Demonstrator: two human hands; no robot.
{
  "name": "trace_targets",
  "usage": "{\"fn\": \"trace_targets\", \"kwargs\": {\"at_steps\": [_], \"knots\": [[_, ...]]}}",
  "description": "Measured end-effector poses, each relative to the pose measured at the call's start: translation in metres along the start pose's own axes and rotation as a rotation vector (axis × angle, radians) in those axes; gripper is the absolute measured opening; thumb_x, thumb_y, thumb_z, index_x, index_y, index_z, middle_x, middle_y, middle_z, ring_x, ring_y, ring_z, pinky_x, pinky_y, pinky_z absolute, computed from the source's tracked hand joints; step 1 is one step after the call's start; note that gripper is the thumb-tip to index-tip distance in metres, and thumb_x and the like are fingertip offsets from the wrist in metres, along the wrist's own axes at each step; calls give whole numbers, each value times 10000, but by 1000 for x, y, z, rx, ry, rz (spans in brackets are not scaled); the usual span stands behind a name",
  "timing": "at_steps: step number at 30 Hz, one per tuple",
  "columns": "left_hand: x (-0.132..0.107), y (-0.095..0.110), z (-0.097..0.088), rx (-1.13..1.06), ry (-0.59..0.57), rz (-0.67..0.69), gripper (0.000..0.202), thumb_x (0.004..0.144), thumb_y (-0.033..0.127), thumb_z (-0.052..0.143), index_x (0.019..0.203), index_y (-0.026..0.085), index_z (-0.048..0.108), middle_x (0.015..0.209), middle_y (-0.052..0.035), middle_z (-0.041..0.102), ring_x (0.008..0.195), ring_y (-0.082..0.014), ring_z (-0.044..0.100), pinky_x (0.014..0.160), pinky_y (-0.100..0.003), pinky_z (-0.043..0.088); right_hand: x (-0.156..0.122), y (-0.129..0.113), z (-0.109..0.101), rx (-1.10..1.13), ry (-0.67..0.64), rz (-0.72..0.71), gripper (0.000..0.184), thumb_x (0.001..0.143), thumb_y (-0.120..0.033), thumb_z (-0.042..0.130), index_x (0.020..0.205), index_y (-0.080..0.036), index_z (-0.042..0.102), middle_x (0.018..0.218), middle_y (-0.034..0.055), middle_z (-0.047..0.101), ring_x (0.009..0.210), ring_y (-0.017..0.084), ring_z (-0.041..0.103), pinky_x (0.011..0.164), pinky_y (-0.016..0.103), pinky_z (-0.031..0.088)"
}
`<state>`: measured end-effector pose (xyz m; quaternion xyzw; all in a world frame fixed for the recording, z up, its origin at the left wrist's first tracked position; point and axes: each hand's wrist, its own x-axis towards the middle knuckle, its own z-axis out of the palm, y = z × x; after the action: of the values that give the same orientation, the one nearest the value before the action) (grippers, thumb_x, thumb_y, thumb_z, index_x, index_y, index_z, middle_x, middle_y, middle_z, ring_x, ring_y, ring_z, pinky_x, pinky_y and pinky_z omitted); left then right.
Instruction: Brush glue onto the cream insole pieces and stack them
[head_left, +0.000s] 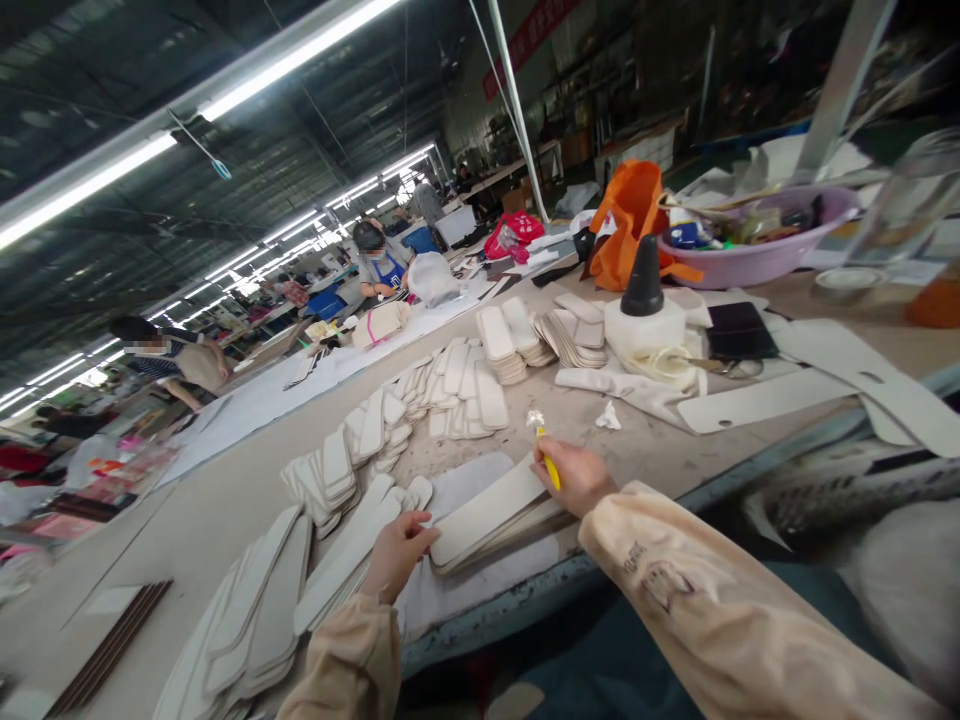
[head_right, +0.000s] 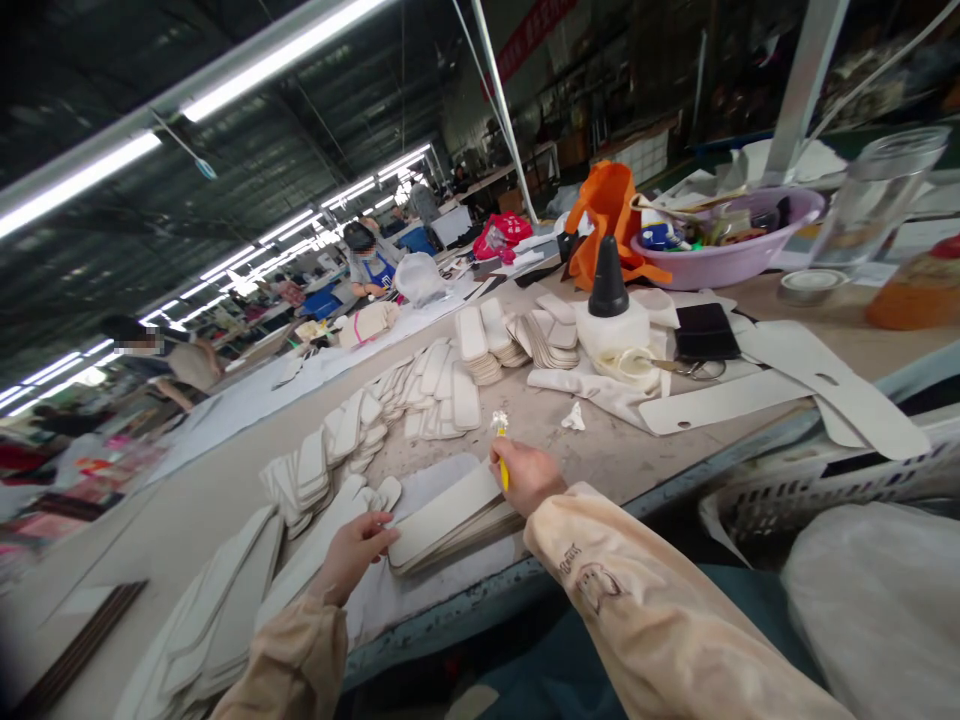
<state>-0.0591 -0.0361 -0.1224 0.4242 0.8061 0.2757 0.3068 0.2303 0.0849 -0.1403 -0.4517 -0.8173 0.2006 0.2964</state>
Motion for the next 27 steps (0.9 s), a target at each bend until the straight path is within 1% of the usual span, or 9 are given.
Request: {"fn": "trace_targets", "kwargs": {"at_steps": [6,11,18,21,27], "knots": [[5,-9,2,122,-1,55,467,653,455,630,970,114,654,606,15,594,556,-163,561,549,-290,431,0,1,2,-68,-63,23,52,880,-224,587,903,-228,541,809,-9,653,727,163,613,586,238,315],[4,-9,0,237,3,108,441,687,463,607,955,124,696,597,8,600,585,-181,571,589,-303,404,1,0,2,-86,-74,40,84,866,-203,607,928,-225,556,846,0,663,729,164,610,581,244,307],[4,-9,-3,321,40,154,443,694,483,596,945,138,713,755,-46,690,721,-223,631,701,-334,440,1,2,-1,-103,-72,99,149,829,-213,649,948,-236,562,879,3,666,757,177,617,584,246,333],[2,-7,-3,338,65,153,433,686,499,601,915,150,717,811,-65,715,752,-236,651,732,-345,461,2,3,-2,-101,-74,118,155,827,-205,639,953,-241,558,890,5,668,778,185,620,596,248,350],[-5,4,-4,393,95,138,292,683,443,616,810,198,711,778,-53,729,731,-233,649,703,-326,447,3,4,-4,-84,-75,152,187,818,-239,655,975,-225,555,882,42,670,808,215,627,628,262,377]]}}
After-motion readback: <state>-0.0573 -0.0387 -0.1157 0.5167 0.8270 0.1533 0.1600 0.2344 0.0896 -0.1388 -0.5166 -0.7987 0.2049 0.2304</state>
